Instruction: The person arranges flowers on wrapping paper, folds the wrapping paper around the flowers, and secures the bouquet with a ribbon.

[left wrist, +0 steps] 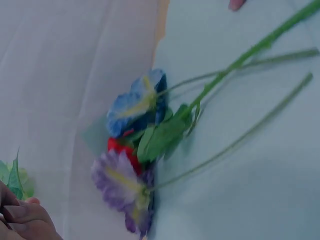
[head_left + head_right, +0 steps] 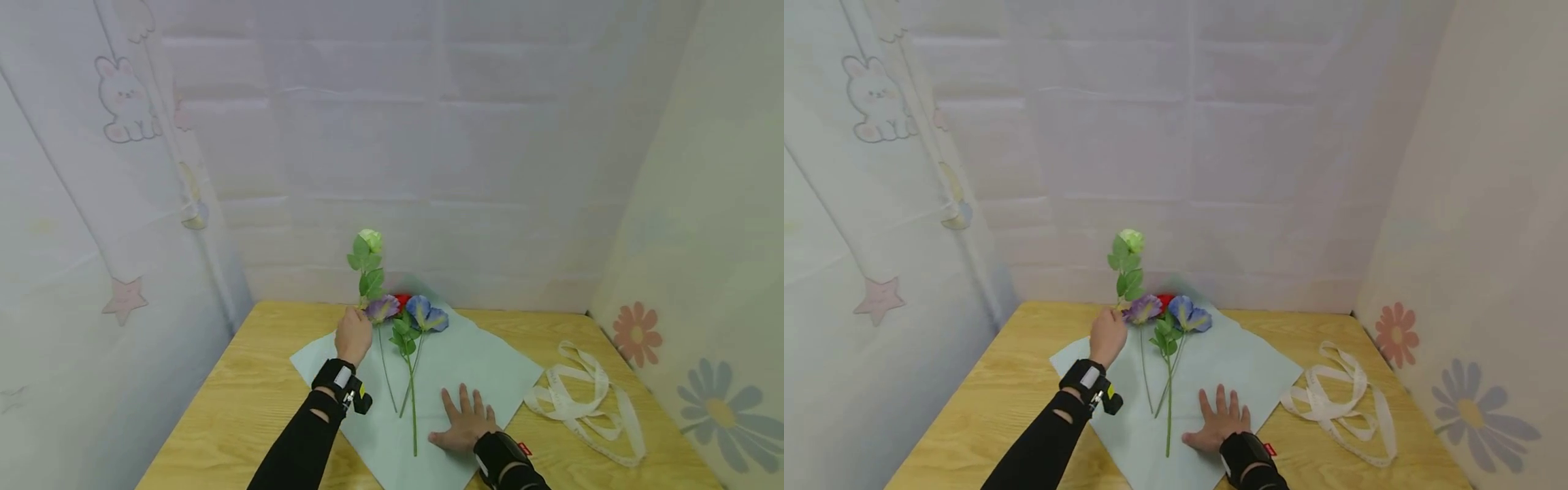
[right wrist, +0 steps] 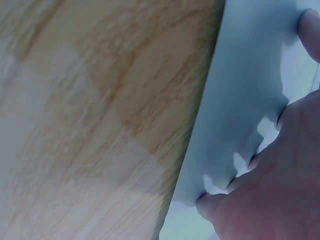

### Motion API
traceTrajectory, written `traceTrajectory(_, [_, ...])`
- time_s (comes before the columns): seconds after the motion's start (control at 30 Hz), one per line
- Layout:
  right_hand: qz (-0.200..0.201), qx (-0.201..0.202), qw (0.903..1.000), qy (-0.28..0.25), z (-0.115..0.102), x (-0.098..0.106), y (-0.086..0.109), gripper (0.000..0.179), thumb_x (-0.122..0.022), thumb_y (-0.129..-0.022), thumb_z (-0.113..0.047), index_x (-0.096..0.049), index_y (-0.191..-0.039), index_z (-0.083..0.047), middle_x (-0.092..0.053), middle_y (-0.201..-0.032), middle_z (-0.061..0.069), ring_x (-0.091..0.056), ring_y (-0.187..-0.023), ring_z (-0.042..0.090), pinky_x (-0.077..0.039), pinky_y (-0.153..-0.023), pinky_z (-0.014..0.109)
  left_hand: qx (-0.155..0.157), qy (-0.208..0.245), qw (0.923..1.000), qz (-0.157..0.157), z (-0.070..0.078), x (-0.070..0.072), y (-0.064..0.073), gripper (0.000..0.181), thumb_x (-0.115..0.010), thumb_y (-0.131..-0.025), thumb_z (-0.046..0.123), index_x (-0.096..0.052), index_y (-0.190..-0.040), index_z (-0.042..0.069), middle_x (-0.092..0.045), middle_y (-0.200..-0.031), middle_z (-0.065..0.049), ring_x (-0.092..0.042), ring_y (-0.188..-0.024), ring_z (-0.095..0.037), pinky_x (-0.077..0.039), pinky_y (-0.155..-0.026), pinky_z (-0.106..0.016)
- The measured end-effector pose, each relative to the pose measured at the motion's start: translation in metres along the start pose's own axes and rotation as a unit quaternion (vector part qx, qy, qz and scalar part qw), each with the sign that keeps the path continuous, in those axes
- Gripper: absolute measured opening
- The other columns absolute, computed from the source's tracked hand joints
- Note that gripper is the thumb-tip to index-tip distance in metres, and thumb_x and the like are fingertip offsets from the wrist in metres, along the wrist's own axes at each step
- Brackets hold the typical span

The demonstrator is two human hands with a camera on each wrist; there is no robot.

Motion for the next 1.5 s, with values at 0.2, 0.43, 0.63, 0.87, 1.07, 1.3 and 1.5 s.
traceTrajectory(0.2, [-0.007, -0.016, 0.9998, 0.011, -0.011, -0.011, 0.005, 0.101, -0.066, -0.081, -0.073, -0.038, -0.157, -0.013, -0.020, -0.163, 0.026, -0.012, -0.148, 0.055, -0.012, -0.113, 0.073, 0.015, 0.026, 0.9985, -0.046, -0.007, -0.057, 0.027, 0.030, -0.037, -0.108, 0.016, -0.060, -0.108, -0.004, -0.056, -0.074, -0.016, -0.045, -0.053, -0.025, -0.029, -0.050, -0.038])
traceTrajectory(0.43, [-0.013, -0.018, 0.9997, 0.007, -0.028, -0.015, 0.013, 0.098, -0.069, -0.081, -0.070, -0.041, -0.156, -0.014, -0.023, -0.163, 0.026, -0.015, -0.148, 0.055, -0.014, -0.112, 0.074, 0.039, 0.009, 0.9943, -0.099, -0.036, -0.097, 0.057, 0.024, -0.047, -0.102, 0.007, -0.058, -0.117, -0.008, -0.048, -0.064, -0.008, -0.038, -0.049, -0.021, -0.025, -0.047, -0.036])
traceTrajectory(0.63, [-0.034, -0.023, 0.9992, 0.002, -0.032, -0.017, 0.015, 0.100, -0.066, -0.082, -0.072, -0.036, -0.159, -0.015, -0.019, -0.164, 0.025, -0.012, -0.149, 0.053, -0.011, -0.114, 0.072, 0.012, -0.038, 0.9948, -0.093, -0.045, -0.100, 0.068, 0.018, -0.053, -0.097, 0.006, -0.059, -0.081, 0.001, -0.045, -0.059, -0.007, -0.044, -0.048, -0.023, -0.029, -0.046, -0.035])
traceTrajectory(0.87, [-0.021, -0.013, 0.9997, 0.005, -0.035, -0.006, 0.018, 0.097, -0.066, -0.084, -0.070, -0.037, -0.159, -0.016, -0.020, -0.164, 0.025, -0.012, -0.149, 0.053, -0.013, -0.113, 0.072, -0.047, -0.069, 0.9933, -0.081, -0.035, -0.097, 0.068, 0.041, -0.056, -0.093, 0.002, -0.038, -0.059, 0.014, -0.045, -0.060, -0.009, -0.041, -0.048, -0.022, -0.030, -0.048, -0.036])
traceTrajectory(1.07, [-0.022, -0.020, 0.9995, 0.010, -0.035, -0.002, 0.019, 0.098, -0.066, -0.084, -0.070, -0.037, -0.159, -0.015, -0.021, -0.164, 0.024, -0.013, -0.149, 0.052, -0.014, -0.114, 0.071, -0.074, -0.053, 0.9908, -0.100, -0.031, -0.097, 0.068, 0.013, -0.064, -0.096, 0.007, -0.066, -0.093, -0.006, -0.063, -0.086, -0.019, -0.063, -0.070, -0.034, -0.050, -0.059, -0.044])
traceTrajectory(1.3, [0.007, -0.013, 0.9997, 0.019, -0.027, 0.010, 0.020, 0.097, -0.068, -0.082, -0.069, -0.041, -0.156, -0.013, -0.025, -0.162, 0.026, -0.018, -0.147, 0.055, -0.019, -0.112, 0.072, -0.150, -0.050, 0.9787, -0.131, -0.020, -0.078, 0.061, 0.051, -0.068, -0.099, 0.030, -0.056, -0.135, -0.004, -0.056, -0.127, -0.025, -0.059, -0.112, -0.043, -0.048, -0.091, -0.056])
traceTrajectory(1.5, [0.011, -0.015, 0.9996, 0.022, -0.014, 0.016, 0.020, 0.099, -0.068, -0.082, -0.070, -0.040, -0.157, -0.013, -0.023, -0.163, 0.027, -0.017, -0.147, 0.055, -0.019, -0.111, 0.073, -0.185, -0.127, 0.9473, -0.229, -0.036, -0.056, 0.061, 0.101, -0.070, -0.088, 0.062, -0.025, -0.162, 0.012, -0.018, -0.164, -0.026, -0.020, -0.147, -0.051, -0.020, -0.112, -0.070])
Point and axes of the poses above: each hand's wrist, its own y-axis away from the middle knuckle, its own x-axis out of the back of the hand, z = x × y, the point moved 10 cm from there along -y, towards the middle knuckle
